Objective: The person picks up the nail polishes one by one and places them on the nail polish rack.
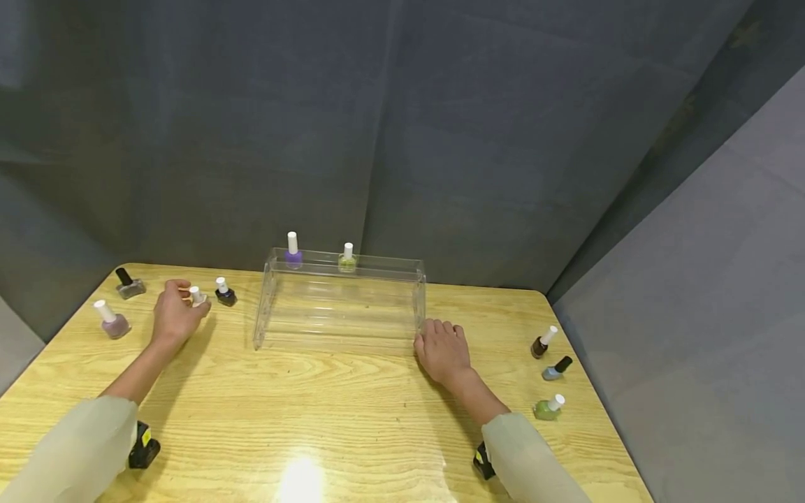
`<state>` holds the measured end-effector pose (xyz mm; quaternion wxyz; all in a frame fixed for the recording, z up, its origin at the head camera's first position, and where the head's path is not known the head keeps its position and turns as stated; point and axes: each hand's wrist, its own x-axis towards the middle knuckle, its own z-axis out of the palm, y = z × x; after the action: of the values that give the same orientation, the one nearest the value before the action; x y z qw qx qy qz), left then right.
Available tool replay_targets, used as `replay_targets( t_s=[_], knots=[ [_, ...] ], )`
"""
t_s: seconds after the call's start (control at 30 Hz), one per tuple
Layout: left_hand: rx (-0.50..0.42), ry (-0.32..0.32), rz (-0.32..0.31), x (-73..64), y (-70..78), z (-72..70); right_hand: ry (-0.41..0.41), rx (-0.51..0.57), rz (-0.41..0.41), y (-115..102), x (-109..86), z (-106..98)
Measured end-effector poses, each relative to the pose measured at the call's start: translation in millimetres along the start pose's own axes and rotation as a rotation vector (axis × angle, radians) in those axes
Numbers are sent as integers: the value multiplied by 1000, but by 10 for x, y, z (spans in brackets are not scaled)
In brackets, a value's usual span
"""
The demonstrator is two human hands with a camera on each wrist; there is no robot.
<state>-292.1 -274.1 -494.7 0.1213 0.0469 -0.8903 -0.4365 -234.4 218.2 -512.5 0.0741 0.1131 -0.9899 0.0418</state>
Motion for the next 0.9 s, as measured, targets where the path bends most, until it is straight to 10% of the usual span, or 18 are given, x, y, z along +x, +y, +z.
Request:
replay_targets(
  t_s=[0.47, 0.9],
  knots=[
    [143, -10, 133, 113, -165, 70, 10, -14, 6, -10, 8, 17],
    [51, -16, 49, 30, -121, 25, 3, -10, 13, -12, 2, 18]
  ],
)
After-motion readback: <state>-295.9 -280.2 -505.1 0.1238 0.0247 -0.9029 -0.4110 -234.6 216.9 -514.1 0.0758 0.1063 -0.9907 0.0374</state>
